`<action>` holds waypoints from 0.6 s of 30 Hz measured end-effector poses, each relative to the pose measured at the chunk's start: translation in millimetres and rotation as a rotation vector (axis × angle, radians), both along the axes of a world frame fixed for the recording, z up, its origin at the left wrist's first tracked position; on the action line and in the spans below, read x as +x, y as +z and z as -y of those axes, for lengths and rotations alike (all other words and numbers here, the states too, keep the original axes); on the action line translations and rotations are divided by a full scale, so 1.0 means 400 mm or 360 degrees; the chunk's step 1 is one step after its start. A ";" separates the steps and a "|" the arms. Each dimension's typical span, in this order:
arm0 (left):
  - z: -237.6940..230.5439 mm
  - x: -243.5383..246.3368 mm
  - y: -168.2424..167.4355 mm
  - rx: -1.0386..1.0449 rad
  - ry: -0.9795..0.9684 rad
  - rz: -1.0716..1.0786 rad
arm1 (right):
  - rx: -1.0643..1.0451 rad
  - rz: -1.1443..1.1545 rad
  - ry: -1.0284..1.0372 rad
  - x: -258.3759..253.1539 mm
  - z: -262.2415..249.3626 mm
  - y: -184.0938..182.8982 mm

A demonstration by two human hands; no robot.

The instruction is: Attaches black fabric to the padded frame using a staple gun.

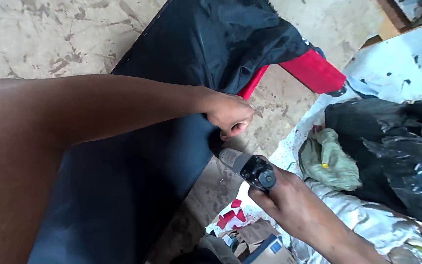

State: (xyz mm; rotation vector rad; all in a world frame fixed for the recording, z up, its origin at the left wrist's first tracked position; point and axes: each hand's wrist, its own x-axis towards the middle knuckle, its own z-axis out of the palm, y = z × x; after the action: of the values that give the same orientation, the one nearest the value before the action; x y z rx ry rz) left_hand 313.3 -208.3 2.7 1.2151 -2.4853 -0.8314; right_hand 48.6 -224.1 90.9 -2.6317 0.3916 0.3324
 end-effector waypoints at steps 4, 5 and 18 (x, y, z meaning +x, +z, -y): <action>-0.004 0.003 -0.001 0.0024 0.0011 0.0006 | -0.0053 -0.0085 0.0061 0.020 -0.015 0.010; -0.004 0.003 -0.001 0.0037 0.0019 0.0001 | -0.0038 -0.0100 0.0071 0.027 -0.026 0.019; -0.004 0.035 0.035 -0.0007 -0.0104 -0.0060 | 0.0620 -0.0647 -0.0098 -0.036 -0.206 0.104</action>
State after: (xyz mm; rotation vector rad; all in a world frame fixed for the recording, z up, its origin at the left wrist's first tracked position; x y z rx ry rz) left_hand 327.1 -206.6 16.9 1.1118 -2.5072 -0.8565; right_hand 34.3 -141.7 132.6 -2.1601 0.4812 0.8384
